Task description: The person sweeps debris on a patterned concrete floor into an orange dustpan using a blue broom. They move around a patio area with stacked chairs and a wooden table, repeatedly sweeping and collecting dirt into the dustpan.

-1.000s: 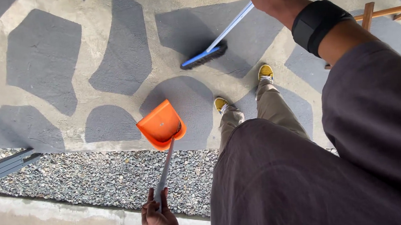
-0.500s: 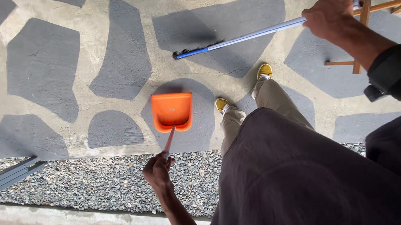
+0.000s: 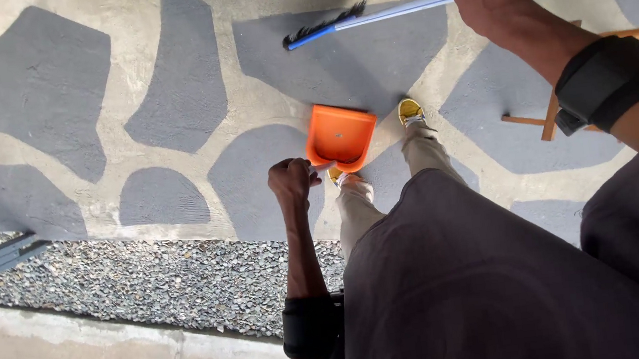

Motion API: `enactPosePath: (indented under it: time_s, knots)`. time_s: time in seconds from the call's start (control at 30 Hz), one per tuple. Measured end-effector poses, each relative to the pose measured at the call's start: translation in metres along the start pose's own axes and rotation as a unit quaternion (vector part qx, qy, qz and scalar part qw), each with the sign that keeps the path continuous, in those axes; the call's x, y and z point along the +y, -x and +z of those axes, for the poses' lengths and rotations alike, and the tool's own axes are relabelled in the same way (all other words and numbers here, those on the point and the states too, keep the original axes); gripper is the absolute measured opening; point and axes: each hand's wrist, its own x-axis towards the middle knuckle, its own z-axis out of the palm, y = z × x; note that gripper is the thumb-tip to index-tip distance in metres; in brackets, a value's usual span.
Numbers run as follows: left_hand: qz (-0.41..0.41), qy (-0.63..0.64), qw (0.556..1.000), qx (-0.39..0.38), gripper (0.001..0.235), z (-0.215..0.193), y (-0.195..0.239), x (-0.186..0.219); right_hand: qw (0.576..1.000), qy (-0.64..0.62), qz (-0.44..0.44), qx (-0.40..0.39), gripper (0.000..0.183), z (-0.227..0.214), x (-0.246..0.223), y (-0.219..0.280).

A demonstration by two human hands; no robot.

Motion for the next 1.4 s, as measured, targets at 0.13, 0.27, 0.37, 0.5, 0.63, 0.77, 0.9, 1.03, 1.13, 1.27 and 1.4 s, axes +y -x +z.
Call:
enactPosePath:
  time_s: [0.13,0.27,0.37,0.5,0.63,0.77,0.9,1.03,1.13,1.27,1.4]
  knots:
    - [-0.026,0.052,0.996,0.061,0.026,0.051,0.02,-0.019,0.998,-0.009,-0.069,0.0,0.01,0.022,-0.011,-0.033]
    - [-0.043,0.08,0.991,0.098,0.028,0.093,0.036,-0.014,0.986,-0.007,-0.165,-0.035,0.005,0.065,-0.036,-0.003]
    - [-0.042,0.059,0.989,0.13,0.03,0.122,0.045,-0.007,0.971,-0.059,-0.228,-0.042,0.004,0.078,-0.024,0.03]
    - [-0.031,0.0,0.99,0.138,0.03,0.13,0.068,-0.025,0.937,-0.167,-0.231,-0.202,0.02,0.079,0.001,0.101]
    - [-0.052,0.069,0.983,0.16,0.032,0.13,0.07,-0.035,0.922,-0.193,-0.193,-0.275,0.035,0.07,0.055,0.121]
    - [-0.074,0.053,0.981,0.17,0.033,0.125,0.083,-0.039,0.934,-0.139,-0.204,-0.26,0.036,0.034,0.099,0.099]
    - [-0.067,0.043,0.981,0.178,0.035,0.112,0.095,-0.064,0.961,-0.089,-0.216,-0.149,0.033,0.028,0.117,0.056]
    - [-0.042,0.079,0.981,0.172,0.03,0.098,0.118,-0.066,0.966,-0.054,-0.231,-0.103,0.018,0.004,0.096,0.047]
    - [-0.104,0.039,0.975,0.192,0.027,0.102,0.096,-0.09,0.968,-0.026,-0.246,-0.053,0.013,0.055,0.062,0.032]
    - [-0.047,0.098,0.978,0.18,0.028,0.092,0.084,-0.087,0.956,-0.069,-0.228,-0.169,0.012,0.094,0.003,0.06]
    - [-0.047,0.071,0.978,0.192,0.031,0.084,0.081,-0.08,0.934,-0.1,-0.268,-0.213,0.015,0.118,-0.029,0.096]
